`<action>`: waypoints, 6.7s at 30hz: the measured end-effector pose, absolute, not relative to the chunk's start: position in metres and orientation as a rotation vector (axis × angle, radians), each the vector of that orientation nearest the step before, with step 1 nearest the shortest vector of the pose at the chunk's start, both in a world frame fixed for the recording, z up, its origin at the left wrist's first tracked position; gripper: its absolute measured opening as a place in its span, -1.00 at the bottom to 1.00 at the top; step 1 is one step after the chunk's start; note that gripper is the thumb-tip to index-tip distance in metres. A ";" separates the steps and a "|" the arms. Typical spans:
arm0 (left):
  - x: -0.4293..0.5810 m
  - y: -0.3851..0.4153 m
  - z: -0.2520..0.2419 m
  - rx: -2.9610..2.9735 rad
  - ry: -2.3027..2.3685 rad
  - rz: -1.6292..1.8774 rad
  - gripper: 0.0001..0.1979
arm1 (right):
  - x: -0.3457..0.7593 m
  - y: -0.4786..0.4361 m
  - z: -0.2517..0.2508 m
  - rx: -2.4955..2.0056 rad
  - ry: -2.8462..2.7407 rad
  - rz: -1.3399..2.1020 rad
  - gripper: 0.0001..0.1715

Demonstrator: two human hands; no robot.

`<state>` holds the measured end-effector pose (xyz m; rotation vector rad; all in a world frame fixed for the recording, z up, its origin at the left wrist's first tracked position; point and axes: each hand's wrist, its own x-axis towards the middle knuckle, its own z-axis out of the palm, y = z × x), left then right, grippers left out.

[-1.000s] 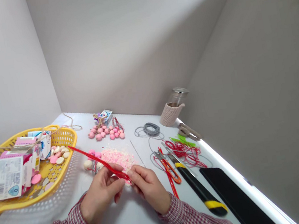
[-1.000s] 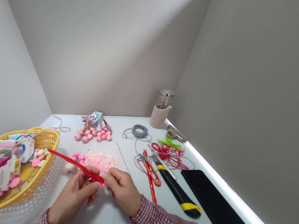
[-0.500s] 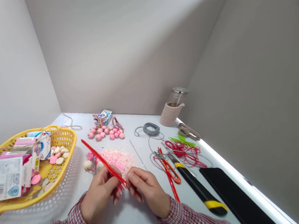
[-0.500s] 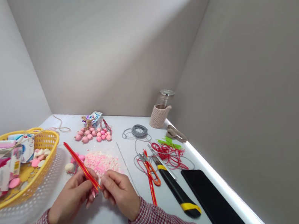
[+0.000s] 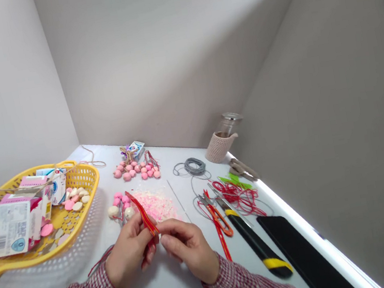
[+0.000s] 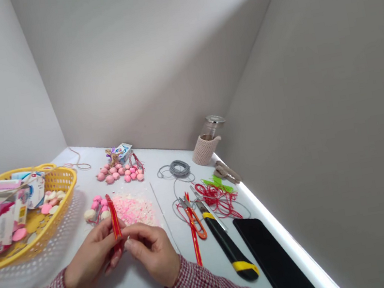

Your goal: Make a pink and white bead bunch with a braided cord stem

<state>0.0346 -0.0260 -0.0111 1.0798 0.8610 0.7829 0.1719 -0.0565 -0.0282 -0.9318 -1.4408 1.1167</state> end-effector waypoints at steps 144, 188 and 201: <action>0.029 -0.019 -0.017 0.879 0.803 0.925 -0.66 | 0.155 -0.060 -0.031 -1.276 -1.399 1.023 -0.88; 0.036 -0.024 -0.006 0.767 0.801 1.281 -0.71 | 0.131 -0.069 -0.020 -1.271 -1.028 1.522 -0.85; 0.032 -0.022 -0.003 0.441 0.599 1.143 -0.78 | 0.128 -0.065 -0.031 -1.325 -1.094 1.384 -0.85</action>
